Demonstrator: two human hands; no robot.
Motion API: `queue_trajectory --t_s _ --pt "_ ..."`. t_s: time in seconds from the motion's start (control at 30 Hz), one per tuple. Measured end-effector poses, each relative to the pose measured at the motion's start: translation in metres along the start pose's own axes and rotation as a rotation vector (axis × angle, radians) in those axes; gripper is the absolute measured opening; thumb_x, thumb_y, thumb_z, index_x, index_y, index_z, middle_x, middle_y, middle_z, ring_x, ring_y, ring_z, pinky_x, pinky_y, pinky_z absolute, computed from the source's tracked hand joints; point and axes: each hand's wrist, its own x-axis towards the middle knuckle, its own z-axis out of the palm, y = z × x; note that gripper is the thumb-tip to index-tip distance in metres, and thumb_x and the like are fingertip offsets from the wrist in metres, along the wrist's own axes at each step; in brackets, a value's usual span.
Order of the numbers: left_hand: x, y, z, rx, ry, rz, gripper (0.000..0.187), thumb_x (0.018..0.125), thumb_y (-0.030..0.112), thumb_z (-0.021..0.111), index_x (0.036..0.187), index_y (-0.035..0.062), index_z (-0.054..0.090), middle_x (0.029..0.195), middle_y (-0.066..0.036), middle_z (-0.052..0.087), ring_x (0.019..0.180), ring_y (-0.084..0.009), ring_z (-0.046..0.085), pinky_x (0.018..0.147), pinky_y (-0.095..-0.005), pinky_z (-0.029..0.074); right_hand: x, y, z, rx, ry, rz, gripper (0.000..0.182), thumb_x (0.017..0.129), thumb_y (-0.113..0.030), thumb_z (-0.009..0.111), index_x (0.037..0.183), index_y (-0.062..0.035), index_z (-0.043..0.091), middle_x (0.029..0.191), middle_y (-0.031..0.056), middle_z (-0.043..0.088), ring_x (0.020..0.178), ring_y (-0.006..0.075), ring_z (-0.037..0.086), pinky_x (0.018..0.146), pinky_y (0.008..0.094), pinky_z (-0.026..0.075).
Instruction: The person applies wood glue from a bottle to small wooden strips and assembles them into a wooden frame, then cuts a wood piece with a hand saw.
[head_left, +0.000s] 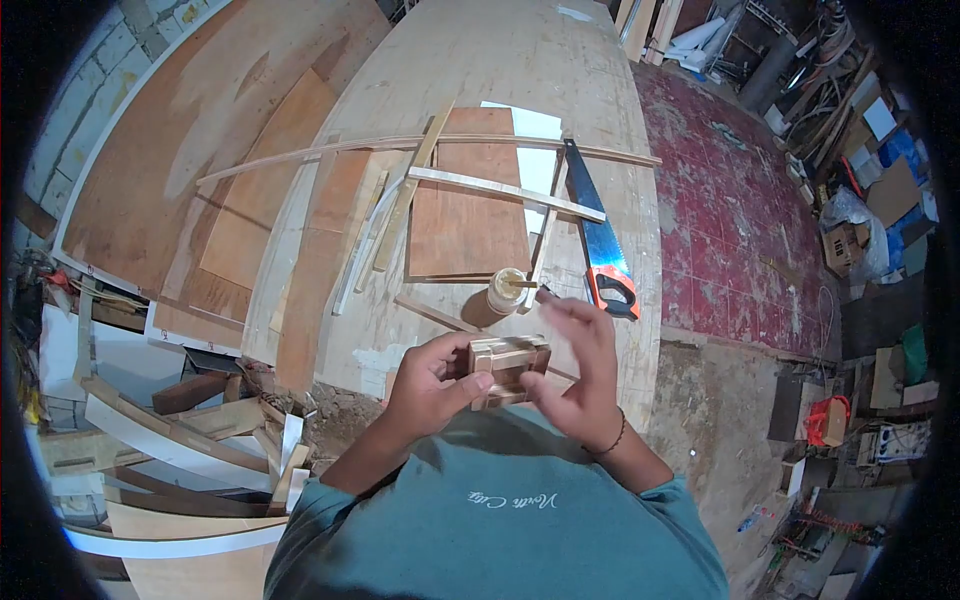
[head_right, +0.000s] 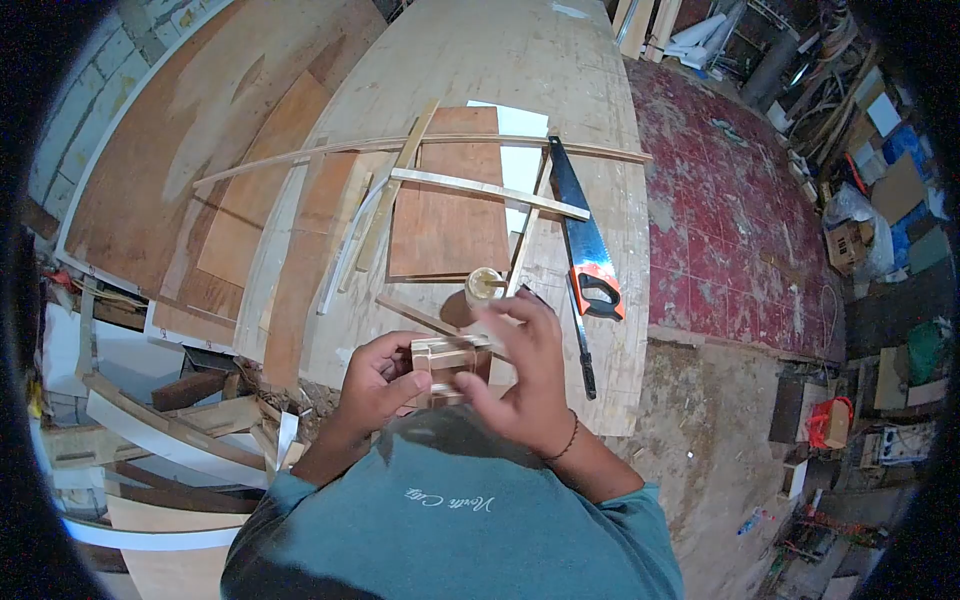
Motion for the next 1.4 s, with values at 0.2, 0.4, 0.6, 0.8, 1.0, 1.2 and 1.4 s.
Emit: queue_trajectory --t_s 0.2,0.4,0.6,0.8,1.0,1.2,1.4 --pt "0.000 0.006 0.004 -0.086 0.011 0.042 0.042 0.084 0.012 0.063 0.119 -0.0062 0.049 0.107 -0.015 0.060 0.100 -0.0158 0.058 0.088 -0.0304 0.046 -0.015 0.013 0.000 0.704 -0.230 0.416 0.048 0.080 -0.001 0.065 0.124 0.0006 0.046 0.106 0.0097 0.058 0.094 0.0141 0.057 0.079 0.0260 0.046" --pt "0.009 0.008 0.002 0.511 0.026 0.478 0.040 0.077 0.014 0.071 0.111 -0.0042 0.058 0.107 -0.018 0.060 0.096 -0.0211 0.061 0.083 -0.0315 0.048 -0.018 0.017 -0.002 0.686 -0.190 0.369 0.043 0.079 -0.004 0.069 0.117 0.0010 0.051 0.097 0.0080 0.062 0.087 0.0113 0.058 0.074 0.0257 0.047" --pt "0.012 0.020 0.005 0.631 -0.059 0.434 0.029 0.076 0.009 0.072 0.103 0.0003 0.066 0.101 -0.016 0.062 0.087 -0.0209 0.063 0.073 -0.0293 0.051 -0.017 0.012 -0.005 0.642 -0.263 0.433 0.036 0.078 -0.005 0.071 0.110 0.0017 0.056 0.093 0.0068 0.063 0.087 0.0130 0.061 0.079 0.0281 0.049" --pt "0.012 0.018 0.008 0.599 -0.072 0.460 0.029 0.077 0.007 0.071 0.104 -0.0011 0.066 0.097 -0.015 0.063 0.085 -0.0202 0.063 0.071 -0.0278 0.051 -0.019 0.011 -0.009 0.634 -0.287 0.473 0.037 0.078 -0.006 0.071 0.111 0.0020 0.057 0.097 0.0082 0.063 0.090 0.0135 0.060 0.080 0.0283 0.049" --pt "0.011 0.025 0.013 0.582 0.012 0.468 0.030 0.075 0.006 0.072 0.103 -0.0027 0.065 0.098 -0.017 0.063 0.086 -0.0216 0.063 0.073 -0.0297 0.051 -0.021 0.015 -0.008 0.626 -0.273 0.427 0.036 0.078 -0.006 0.071 0.110 0.0019 0.057 0.098 0.0085 0.062 0.090 0.0140 0.060 0.081 0.0289 0.048" --pt "0.009 0.012 0.006 0.540 0.007 0.499 0.028 0.074 0.006 0.073 0.100 -0.0038 0.066 0.096 -0.018 0.064 0.087 -0.0232 0.064 0.074 -0.0303 0.051 -0.024 0.016 -0.007 0.547 -0.238 0.326 0.036 0.078 -0.005 0.071 0.110 0.0015 0.056 0.101 0.0096 0.061 0.089 0.0152 0.060 0.083 0.0306 0.048" --pt "0.007 0.014 0.008 0.544 0.020 0.536 0.027 0.075 0.006 0.072 0.100 -0.0039 0.066 0.095 -0.018 0.064 0.085 -0.0235 0.064 0.072 -0.0297 0.052 -0.024 0.013 -0.007 0.607 -0.240 0.363 0.036 0.077 -0.005 0.071 0.110 0.0014 0.056 0.103 0.0101 0.061 0.092 0.0163 0.060 0.085 0.0314 0.048"
